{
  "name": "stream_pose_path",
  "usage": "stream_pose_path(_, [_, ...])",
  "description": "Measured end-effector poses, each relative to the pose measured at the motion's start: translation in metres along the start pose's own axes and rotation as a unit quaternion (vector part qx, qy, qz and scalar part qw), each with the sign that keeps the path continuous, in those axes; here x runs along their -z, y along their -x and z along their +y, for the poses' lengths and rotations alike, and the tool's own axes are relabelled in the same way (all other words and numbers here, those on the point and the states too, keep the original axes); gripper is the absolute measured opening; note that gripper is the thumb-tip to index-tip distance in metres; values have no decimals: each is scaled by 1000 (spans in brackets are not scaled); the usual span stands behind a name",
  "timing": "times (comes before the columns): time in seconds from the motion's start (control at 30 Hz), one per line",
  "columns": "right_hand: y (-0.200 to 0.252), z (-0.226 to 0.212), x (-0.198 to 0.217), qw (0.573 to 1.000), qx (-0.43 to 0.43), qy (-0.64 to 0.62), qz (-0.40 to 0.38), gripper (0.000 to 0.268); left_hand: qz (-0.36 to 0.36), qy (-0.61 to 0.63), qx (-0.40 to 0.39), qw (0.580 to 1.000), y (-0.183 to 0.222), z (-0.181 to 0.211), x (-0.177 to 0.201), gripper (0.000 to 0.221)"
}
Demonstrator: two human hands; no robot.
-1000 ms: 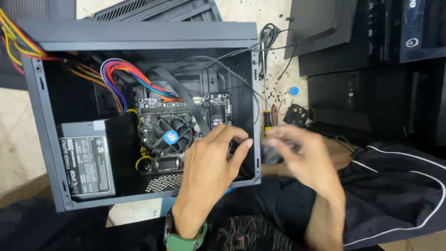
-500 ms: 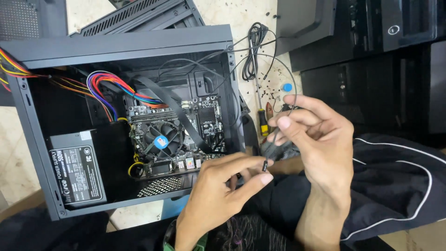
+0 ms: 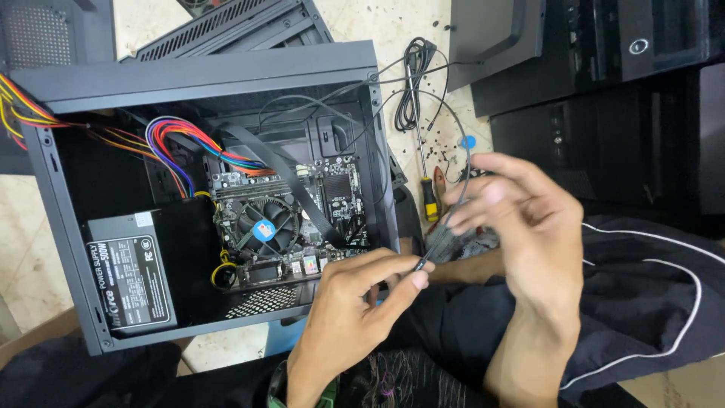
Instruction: Routing and connecting internal power and data cables to a motherboard inside a computer chassis.
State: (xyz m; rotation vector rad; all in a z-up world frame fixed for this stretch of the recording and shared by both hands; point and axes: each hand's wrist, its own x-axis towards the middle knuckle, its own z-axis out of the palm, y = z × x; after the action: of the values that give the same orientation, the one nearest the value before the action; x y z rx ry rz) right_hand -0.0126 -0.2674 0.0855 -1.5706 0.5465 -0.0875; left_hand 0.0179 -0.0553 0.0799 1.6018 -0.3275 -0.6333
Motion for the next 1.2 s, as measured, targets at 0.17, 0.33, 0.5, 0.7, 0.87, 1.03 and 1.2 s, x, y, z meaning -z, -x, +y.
stream_pose_path(0.17, [-35, 22, 14, 979, -37, -48, 193, 22, 11, -26, -8, 1000, -3, -3, -8, 17])
stream_pose_path(0.33, [-87, 58, 11, 977, -42, 105, 180, 29, 12, -37, -3, 999, -2, -4, -16, 17])
stream_pose_path(0.5, [-152, 56, -14, 974, -185, -59, 113, 88, 21, -51, 29, 998, 4, -8, -22, 18])
stream_pose_path(0.7, [-203, 62, 2, 909, -138, -391, -51, 57, 11, -54, 7, 998, 9, -14, -40, 18])
stream_pose_path(0.87, [-183, 6, 18, 932, -43, -344, -108, 47, 23, -161, -17, 987, 1, -24, -64, 12])
stream_pose_path(1.03, [-161, -7, -2, 983, -46, -171, -46, 26, 53, -194, -12, 980, 1, -23, -78, 12])
stream_pose_path(1.2, [-171, 25, -2, 979, -178, 69, -68, 31, 85, -178, 7, 980, 2, -26, -80, 11])
